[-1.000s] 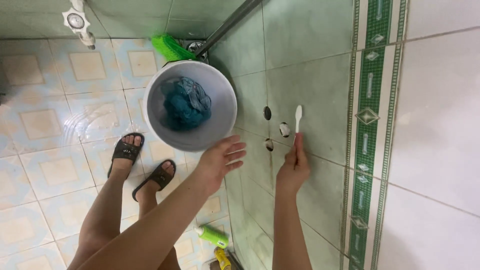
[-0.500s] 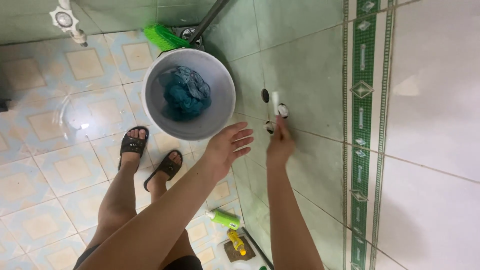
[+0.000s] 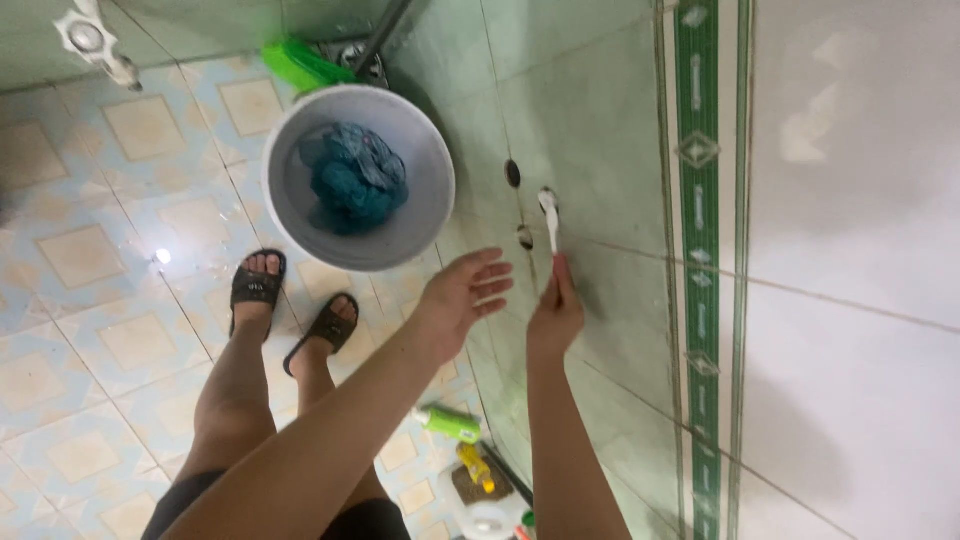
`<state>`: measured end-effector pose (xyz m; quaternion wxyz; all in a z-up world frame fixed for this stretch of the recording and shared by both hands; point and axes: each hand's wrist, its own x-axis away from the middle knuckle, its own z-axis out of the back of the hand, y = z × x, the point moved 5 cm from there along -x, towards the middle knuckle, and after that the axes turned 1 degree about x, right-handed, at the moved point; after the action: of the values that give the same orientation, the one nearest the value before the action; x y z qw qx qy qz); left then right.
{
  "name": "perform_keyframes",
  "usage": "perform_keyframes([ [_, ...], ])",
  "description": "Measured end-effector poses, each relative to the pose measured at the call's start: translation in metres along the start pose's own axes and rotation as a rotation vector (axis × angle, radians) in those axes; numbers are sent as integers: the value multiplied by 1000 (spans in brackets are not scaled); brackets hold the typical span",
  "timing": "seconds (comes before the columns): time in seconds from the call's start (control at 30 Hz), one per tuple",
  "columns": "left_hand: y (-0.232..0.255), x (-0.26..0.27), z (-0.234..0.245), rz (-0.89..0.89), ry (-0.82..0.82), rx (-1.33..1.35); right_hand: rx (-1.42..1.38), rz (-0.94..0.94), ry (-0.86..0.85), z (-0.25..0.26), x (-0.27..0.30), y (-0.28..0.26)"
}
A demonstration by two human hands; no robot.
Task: The person scrubs the tiled shower wall with a toothbrush, rinses the toothbrush under the faucet, then uses a handheld shower head to rinse the wall. They wring out a blue bath sponge under the faucet and place it on the wall, then pick up a white bucket and carry it out of the bathroom.
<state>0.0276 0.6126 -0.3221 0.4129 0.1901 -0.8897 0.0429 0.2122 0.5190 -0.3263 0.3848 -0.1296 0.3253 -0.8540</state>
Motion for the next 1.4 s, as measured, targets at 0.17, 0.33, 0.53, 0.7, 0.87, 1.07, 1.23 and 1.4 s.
perform_keyframes([
  [0.17,-4,9,-4,4,-10,-13,-308,-38,19,35,-2,-41],
  [0.33,-12,6,-14,10,-20,-28,-1009,-426,131,24,-20,17],
  [0.53,-17,9,-7,32,-15,-2,98,21,-129,-9,-34,-30],
  [0.7,-21,20,-21,19,-17,-19,-267,-269,-23,56,-1,-41],
  [0.87,-20,11,-32,32,-66,2,-324,-189,226,68,3,-33],
  [1.07,-7,28,-42,19,-124,-74,-169,-153,-93,36,3,-23],
  [1.23,-14,17,-39,15,-148,-14,-300,-201,179,79,17,-30],
  [1.4,-19,11,-36,8,-154,-10,-279,-210,-52,25,7,14],
])
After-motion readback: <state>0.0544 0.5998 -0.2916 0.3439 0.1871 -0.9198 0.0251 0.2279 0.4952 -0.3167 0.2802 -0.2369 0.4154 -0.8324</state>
